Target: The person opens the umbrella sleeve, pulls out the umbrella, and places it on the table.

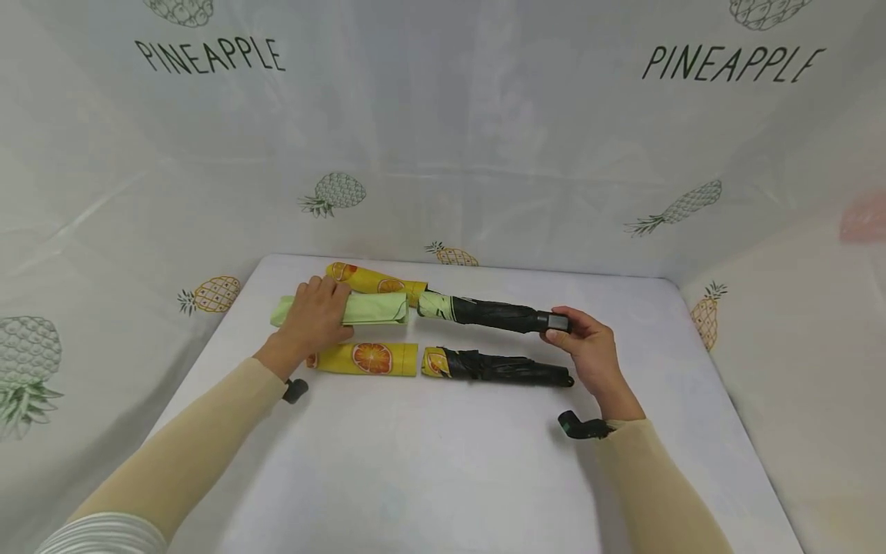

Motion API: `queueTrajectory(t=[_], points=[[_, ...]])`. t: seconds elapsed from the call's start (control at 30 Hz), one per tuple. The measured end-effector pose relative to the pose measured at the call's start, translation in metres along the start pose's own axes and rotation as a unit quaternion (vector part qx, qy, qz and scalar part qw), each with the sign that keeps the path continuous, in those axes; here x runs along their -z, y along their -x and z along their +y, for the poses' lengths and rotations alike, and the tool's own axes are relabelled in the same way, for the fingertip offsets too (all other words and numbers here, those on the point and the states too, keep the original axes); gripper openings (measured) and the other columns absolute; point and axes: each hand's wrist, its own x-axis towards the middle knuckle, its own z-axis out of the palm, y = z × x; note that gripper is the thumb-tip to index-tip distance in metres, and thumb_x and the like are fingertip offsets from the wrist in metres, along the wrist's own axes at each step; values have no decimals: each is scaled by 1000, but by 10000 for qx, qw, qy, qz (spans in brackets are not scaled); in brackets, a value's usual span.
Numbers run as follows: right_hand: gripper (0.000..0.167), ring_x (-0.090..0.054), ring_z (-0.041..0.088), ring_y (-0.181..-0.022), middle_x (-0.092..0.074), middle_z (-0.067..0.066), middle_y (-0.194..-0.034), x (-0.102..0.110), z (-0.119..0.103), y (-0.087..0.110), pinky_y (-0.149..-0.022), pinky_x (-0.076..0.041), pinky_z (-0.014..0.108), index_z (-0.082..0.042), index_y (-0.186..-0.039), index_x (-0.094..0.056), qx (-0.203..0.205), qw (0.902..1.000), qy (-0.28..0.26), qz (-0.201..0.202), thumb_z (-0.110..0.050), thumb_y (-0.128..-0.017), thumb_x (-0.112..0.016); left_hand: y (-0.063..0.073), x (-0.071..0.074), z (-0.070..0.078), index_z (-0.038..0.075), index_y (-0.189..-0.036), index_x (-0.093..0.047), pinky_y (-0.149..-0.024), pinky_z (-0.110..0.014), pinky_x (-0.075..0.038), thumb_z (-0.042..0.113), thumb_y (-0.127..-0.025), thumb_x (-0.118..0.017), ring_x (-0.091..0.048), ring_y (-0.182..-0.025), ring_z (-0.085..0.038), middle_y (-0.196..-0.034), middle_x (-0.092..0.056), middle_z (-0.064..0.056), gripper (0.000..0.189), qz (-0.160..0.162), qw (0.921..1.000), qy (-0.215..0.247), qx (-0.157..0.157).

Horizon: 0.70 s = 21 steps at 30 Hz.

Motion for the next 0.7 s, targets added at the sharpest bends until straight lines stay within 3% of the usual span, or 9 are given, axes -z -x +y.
queueTrajectory(t=[0.23, 0.53, 0.7], points=[[40, -78, 5, -94, -73, -9, -107, 15, 10, 1, -88, -56, 15, -6, -133, -66, -238, 9989, 393, 31, -2, -95, -76, -9, -6, 3, 2, -129, -51, -88, -46, -34, 37, -86, -85, -41, -104, -33, -115, -51, -15, 65, -193, 9997, 65, -163], [56, -76, 2, -95, -75, -13, -107, 19, 26, -4, -84, -57, 15, 8, -142, -54, -374, 9962, 790, -20, -8, -95, -79, -22, -18, 11, 4, -128, -52, -88, -45, -32, 40, -86, -85, -39, -103, -32, -112, -49, -14, 65, -392, 9991, 16, -172], [55, -69, -3, -99, -72, -5, -116, 19, 26, -5, -86, -54, 13, 5, -143, -56, -394, 9876, 1520, 60, -13, -96, -78, -27, -26, 9, 5, -130, -51, -89, -45, -31, 44, -85, -85, -39, -104, -32, -113, -50, -13, 69, -436, 9989, -41, -158]])
